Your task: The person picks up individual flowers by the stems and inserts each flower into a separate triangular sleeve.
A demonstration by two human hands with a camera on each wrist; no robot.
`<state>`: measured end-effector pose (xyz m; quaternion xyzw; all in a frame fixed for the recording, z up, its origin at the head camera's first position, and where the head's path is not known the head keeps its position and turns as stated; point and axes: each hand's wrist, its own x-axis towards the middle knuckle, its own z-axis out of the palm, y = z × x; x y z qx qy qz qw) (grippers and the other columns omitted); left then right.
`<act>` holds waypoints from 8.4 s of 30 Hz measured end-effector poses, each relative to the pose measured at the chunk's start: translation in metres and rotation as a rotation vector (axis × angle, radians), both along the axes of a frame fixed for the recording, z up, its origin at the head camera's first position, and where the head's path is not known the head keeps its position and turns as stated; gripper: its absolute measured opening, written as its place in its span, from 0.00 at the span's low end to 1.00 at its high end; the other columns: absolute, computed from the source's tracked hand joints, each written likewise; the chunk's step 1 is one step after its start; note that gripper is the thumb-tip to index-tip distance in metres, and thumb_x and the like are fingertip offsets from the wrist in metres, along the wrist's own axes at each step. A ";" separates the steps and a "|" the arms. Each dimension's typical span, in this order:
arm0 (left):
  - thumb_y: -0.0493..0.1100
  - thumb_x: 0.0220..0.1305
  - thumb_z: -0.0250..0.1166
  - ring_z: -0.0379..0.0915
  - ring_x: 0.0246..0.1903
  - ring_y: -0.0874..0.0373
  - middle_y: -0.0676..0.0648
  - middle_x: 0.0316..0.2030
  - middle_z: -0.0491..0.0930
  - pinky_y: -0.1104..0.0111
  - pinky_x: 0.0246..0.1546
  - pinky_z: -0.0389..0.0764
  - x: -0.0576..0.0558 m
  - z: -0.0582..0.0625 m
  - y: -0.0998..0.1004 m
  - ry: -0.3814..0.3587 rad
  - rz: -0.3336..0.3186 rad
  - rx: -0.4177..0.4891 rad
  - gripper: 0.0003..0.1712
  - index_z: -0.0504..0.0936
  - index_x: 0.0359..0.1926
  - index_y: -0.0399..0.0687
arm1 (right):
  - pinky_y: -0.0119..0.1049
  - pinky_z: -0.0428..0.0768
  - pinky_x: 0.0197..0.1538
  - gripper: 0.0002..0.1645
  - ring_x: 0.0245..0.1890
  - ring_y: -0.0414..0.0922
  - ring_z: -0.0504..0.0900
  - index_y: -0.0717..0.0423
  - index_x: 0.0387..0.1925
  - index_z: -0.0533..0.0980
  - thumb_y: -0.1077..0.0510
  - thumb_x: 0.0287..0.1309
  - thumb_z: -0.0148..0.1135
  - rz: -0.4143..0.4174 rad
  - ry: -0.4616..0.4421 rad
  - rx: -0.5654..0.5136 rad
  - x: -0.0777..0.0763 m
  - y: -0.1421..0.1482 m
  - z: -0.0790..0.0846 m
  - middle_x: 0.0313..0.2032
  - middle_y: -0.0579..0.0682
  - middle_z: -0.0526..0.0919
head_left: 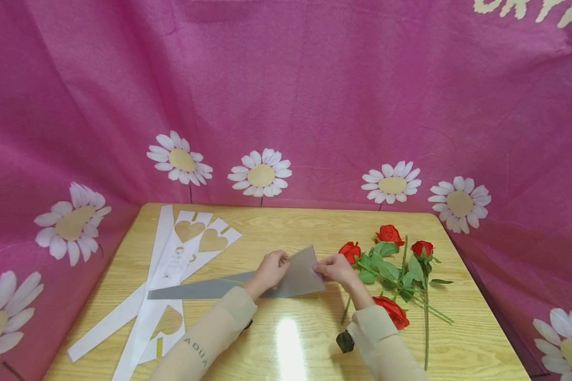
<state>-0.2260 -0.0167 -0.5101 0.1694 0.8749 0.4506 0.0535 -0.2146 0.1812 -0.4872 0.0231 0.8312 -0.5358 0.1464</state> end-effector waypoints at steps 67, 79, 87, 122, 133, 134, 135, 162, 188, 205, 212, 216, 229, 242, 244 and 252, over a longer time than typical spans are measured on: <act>0.34 0.58 0.61 0.78 0.17 0.58 0.41 0.22 0.81 0.70 0.19 0.80 0.017 0.016 0.030 -0.203 0.305 0.301 0.08 0.82 0.30 0.30 | 0.45 0.81 0.26 0.11 0.17 0.44 0.77 0.67 0.22 0.82 0.60 0.43 0.71 -0.035 0.117 0.063 0.008 -0.035 -0.007 0.18 0.53 0.82; 0.36 0.59 0.61 0.78 0.17 0.59 0.42 0.20 0.81 0.71 0.18 0.79 0.016 0.014 0.030 -0.193 0.290 0.293 0.09 0.81 0.29 0.30 | 0.47 0.81 0.26 0.09 0.16 0.43 0.78 0.68 0.23 0.81 0.63 0.44 0.70 -0.045 0.102 0.037 0.009 -0.036 -0.007 0.18 0.55 0.82; 0.35 0.59 0.59 0.78 0.18 0.58 0.41 0.23 0.81 0.68 0.21 0.81 0.016 0.015 0.029 -0.229 0.297 0.317 0.09 0.81 0.32 0.29 | 0.44 0.82 0.26 0.11 0.14 0.39 0.74 0.71 0.26 0.80 0.63 0.47 0.68 -0.052 0.077 -0.024 0.008 -0.034 -0.009 0.17 0.50 0.80; 0.25 0.46 0.59 0.73 0.11 0.63 0.44 0.16 0.80 0.78 0.11 0.69 0.015 0.012 0.023 0.022 0.346 0.044 0.07 0.83 0.24 0.33 | 0.28 0.74 0.17 0.04 0.12 0.38 0.74 0.68 0.22 0.80 0.68 0.45 0.65 -0.139 0.334 0.248 0.010 -0.028 -0.016 0.15 0.54 0.80; 0.23 0.44 0.58 0.76 0.14 0.59 0.43 0.17 0.81 0.77 0.13 0.73 0.016 0.011 0.021 0.014 0.362 0.091 0.08 0.83 0.23 0.32 | 0.33 0.79 0.26 0.07 0.22 0.48 0.81 0.68 0.30 0.80 0.66 0.50 0.64 -0.120 0.437 0.021 0.001 -0.003 -0.008 0.24 0.60 0.83; 0.23 0.45 0.58 0.77 0.14 0.58 0.42 0.18 0.81 0.77 0.13 0.73 0.016 0.010 0.021 0.004 0.363 0.099 0.08 0.83 0.24 0.31 | 0.33 0.79 0.26 0.06 0.22 0.48 0.81 0.68 0.30 0.81 0.66 0.50 0.64 -0.161 0.509 0.050 -0.001 0.000 -0.007 0.24 0.60 0.83; 0.23 0.45 0.57 0.78 0.15 0.58 0.42 0.18 0.81 0.77 0.13 0.74 0.016 0.010 0.021 -0.005 0.362 0.106 0.08 0.82 0.24 0.31 | 0.32 0.79 0.26 0.05 0.23 0.48 0.81 0.67 0.30 0.81 0.67 0.50 0.63 -0.211 0.583 0.093 -0.002 0.004 -0.007 0.24 0.59 0.83; 0.27 0.50 0.60 0.77 0.15 0.60 0.43 0.19 0.81 0.75 0.15 0.76 0.015 0.008 0.023 -0.099 0.364 0.138 0.05 0.83 0.27 0.32 | 0.47 0.75 0.24 0.10 0.27 0.59 0.79 0.63 0.16 0.70 0.69 0.49 0.49 -0.126 0.189 0.864 -0.026 0.083 -0.005 0.26 0.66 0.79; 0.27 0.53 0.59 0.78 0.17 0.57 0.44 0.18 0.79 0.76 0.14 0.74 0.018 0.011 0.023 -0.131 0.357 0.136 0.06 0.82 0.31 0.31 | 0.53 0.78 0.32 0.08 0.34 0.63 0.78 0.69 0.31 0.74 0.71 0.54 0.47 -0.014 0.141 0.938 -0.033 0.081 -0.019 0.34 0.69 0.78; 0.27 0.54 0.58 0.78 0.17 0.57 0.41 0.22 0.80 0.74 0.16 0.77 0.018 0.010 0.023 -0.128 0.329 0.155 0.07 0.82 0.33 0.29 | 0.47 0.76 0.28 0.08 0.29 0.57 0.78 0.63 0.22 0.73 0.73 0.50 0.50 0.120 0.213 0.926 -0.039 0.087 -0.013 0.27 0.61 0.79; 0.28 0.54 0.59 0.78 0.16 0.58 0.41 0.22 0.80 0.74 0.16 0.77 0.018 0.010 0.023 -0.133 0.337 0.160 0.07 0.82 0.33 0.29 | 0.45 0.75 0.26 0.09 0.26 0.54 0.77 0.62 0.18 0.71 0.74 0.47 0.51 0.119 0.288 0.903 -0.043 0.084 0.005 0.24 0.60 0.78; 0.28 0.54 0.59 0.78 0.16 0.58 0.41 0.22 0.80 0.74 0.16 0.77 0.019 0.011 0.023 -0.135 0.344 0.154 0.06 0.82 0.32 0.29 | 0.44 0.74 0.26 0.09 0.23 0.52 0.76 0.62 0.18 0.71 0.73 0.48 0.53 0.104 0.332 0.876 -0.047 0.084 0.013 0.21 0.57 0.76; 0.26 0.53 0.58 0.78 0.15 0.55 0.41 0.19 0.80 0.75 0.14 0.75 0.019 0.009 0.023 -0.100 0.331 0.147 0.07 0.82 0.32 0.28 | 0.46 0.76 0.34 0.05 0.29 0.52 0.76 0.69 0.29 0.77 0.71 0.50 0.55 0.024 0.407 0.638 -0.055 0.082 0.051 0.27 0.60 0.80; 0.27 0.53 0.58 0.80 0.18 0.52 0.41 0.21 0.81 0.74 0.15 0.77 0.019 0.011 0.025 -0.125 0.332 0.140 0.08 0.82 0.33 0.29 | 0.32 0.72 0.36 0.13 0.39 0.50 0.74 0.71 0.40 0.75 0.62 0.60 0.54 -0.189 0.289 0.311 -0.055 0.089 0.073 0.41 0.65 0.78; 0.27 0.53 0.58 0.80 0.19 0.52 0.40 0.21 0.81 0.74 0.16 0.77 0.018 0.010 0.025 -0.131 0.331 0.145 0.08 0.82 0.33 0.29 | 0.30 0.72 0.35 0.15 0.38 0.48 0.75 0.71 0.43 0.75 0.61 0.61 0.53 -0.215 0.274 0.295 -0.055 0.091 0.075 0.42 0.65 0.78; 0.26 0.53 0.58 0.80 0.18 0.53 0.40 0.21 0.81 0.74 0.16 0.77 0.017 0.009 0.025 -0.142 0.324 0.159 0.08 0.82 0.33 0.28 | 0.23 0.72 0.33 0.21 0.27 0.32 0.72 0.71 0.52 0.70 0.59 0.62 0.52 -0.338 0.175 0.076 -0.053 0.090 0.080 0.41 0.56 0.77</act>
